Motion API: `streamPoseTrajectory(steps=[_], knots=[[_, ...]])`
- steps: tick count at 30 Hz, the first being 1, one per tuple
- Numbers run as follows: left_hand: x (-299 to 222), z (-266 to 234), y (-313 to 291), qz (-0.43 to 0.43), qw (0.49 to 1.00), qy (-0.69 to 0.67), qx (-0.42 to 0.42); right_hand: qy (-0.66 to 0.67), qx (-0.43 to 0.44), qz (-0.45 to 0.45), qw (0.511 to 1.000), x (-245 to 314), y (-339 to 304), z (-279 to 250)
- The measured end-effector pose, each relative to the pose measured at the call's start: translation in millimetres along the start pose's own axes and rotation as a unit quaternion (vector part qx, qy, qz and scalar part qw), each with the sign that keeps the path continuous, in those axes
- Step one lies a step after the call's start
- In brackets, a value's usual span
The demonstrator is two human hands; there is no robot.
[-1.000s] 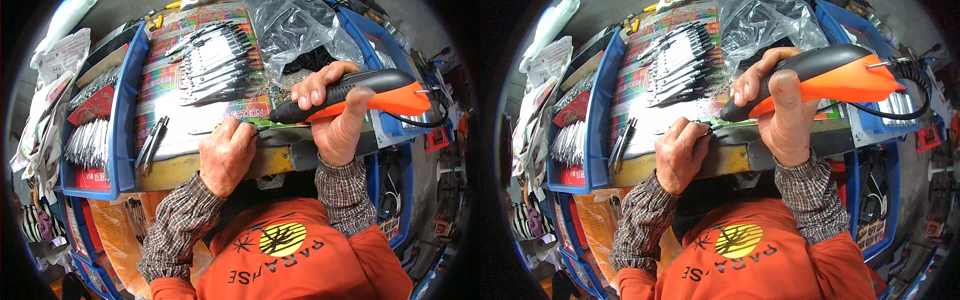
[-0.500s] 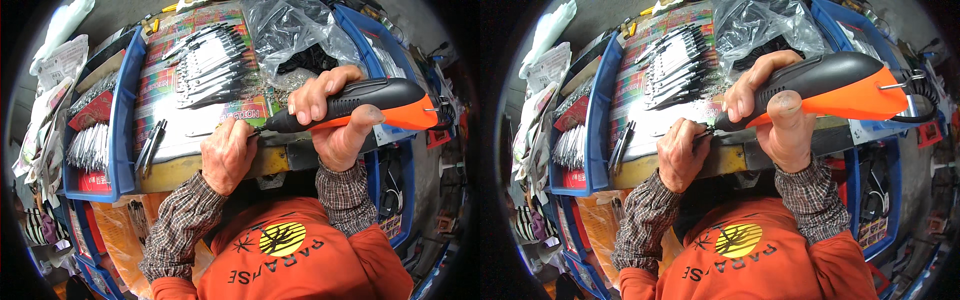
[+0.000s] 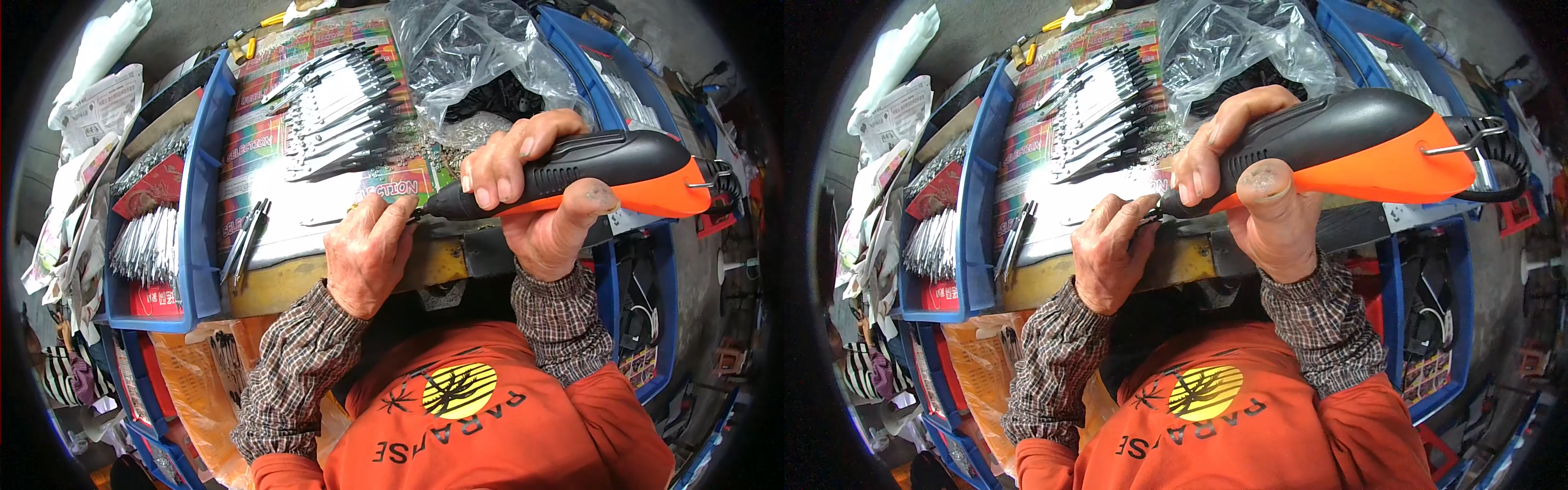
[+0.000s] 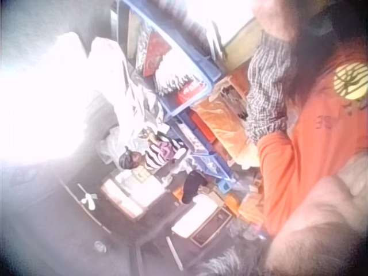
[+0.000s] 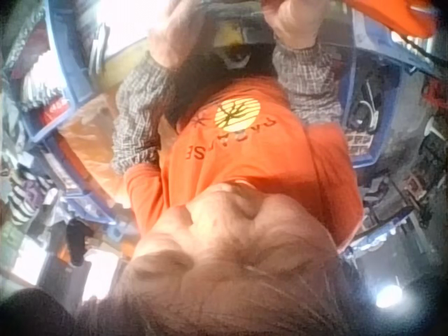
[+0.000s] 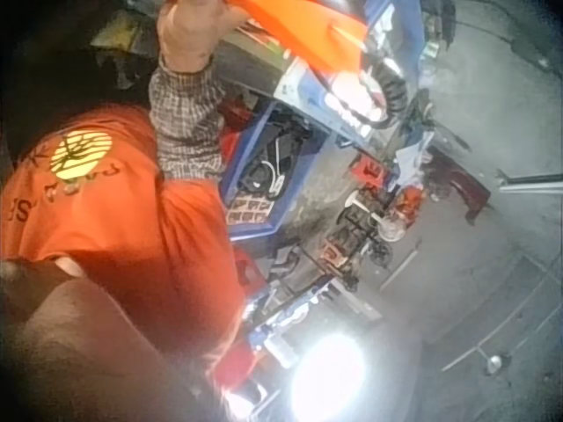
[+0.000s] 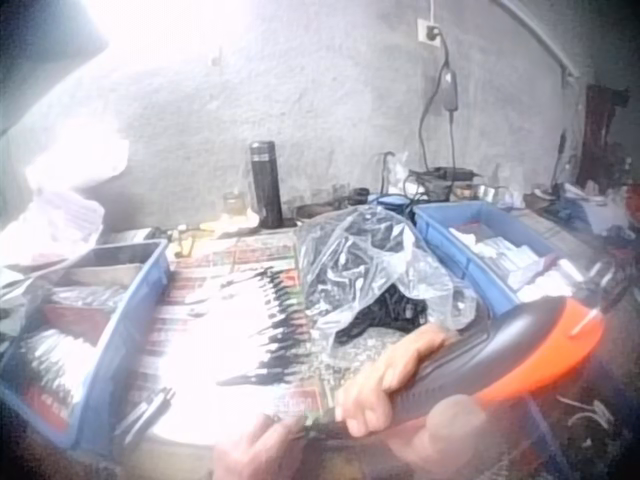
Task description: The person assembles metal compasses by attaching plastic pieces and driving screws using an electric screwdriver, then arranges the assembled compasses into a plastic basket by hand.
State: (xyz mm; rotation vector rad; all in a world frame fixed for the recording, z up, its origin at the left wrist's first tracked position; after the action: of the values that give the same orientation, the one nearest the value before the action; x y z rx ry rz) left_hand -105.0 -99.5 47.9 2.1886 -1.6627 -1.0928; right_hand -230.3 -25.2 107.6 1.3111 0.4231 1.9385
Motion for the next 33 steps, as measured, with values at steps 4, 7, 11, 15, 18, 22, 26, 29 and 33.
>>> streamPoseTrajectory(steps=[4, 7, 11, 15, 18, 22, 26, 29, 33], knots=[[1.8, 0.5, -1.3, -0.003, 1.000, -0.010, -0.004, -0.002, 0.004, 0.006, 1.000, -0.7, -0.5, -0.3], [1.0, -0.2, -1.3, 0.001, 1.000, -0.010, -0.009, -0.007, 0.002, 0.003, 1.000, 0.9, -0.2, -0.2], [1.3, 0.5, -1.6, 0.007, 1.000, -0.013, -0.014, -0.017, -0.005, 0.002, 1.000, 3.4, -0.6, -1.4], [0.4, 2.1, -2.5, 0.020, 1.000, -0.001, -0.020, -0.028, -0.004, -0.003, 1.000, 4.8, -0.7, -1.5], [-0.5, 1.0, -2.2, 0.020, 1.000, -0.002, -0.020, -0.031, -0.007, -0.003, 0.999, 4.3, -1.9, -1.8], [-1.1, -0.4, -2.8, 0.022, 1.000, -0.009, -0.019, -0.027, -0.002, -0.006, 1.000, 4.7, -2.6, -3.4], [1.3, 1.8, -3.4, 0.031, 0.999, -0.008, -0.033, -0.027, -0.007, -0.004, 1.000, 5.6, -3.7, -3.4], [-0.2, 0.6, -3.7, 0.028, 0.999, -0.005, -0.032, -0.034, -0.009, -0.004, 0.999, 6.4, -4.3, -3.3], [-1.2, 0.6, -2.4, 0.016, 1.000, 0.005, -0.022, -0.033, -0.009, -0.003, 0.999, 6.7, -4.8, -2.8]])
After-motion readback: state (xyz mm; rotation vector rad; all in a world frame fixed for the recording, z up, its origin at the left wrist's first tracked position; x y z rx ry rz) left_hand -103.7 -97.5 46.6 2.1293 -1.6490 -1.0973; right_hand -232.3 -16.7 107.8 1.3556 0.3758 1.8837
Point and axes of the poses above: each hand's wrist, its own y-axis towards the middle knuckle, its own z-axis out of the palm, x = y × z, the point moved 6 cm from there along y, towards the middle knuckle, and after that the axes turned 2 degrees about x, right-handed, at the moved point
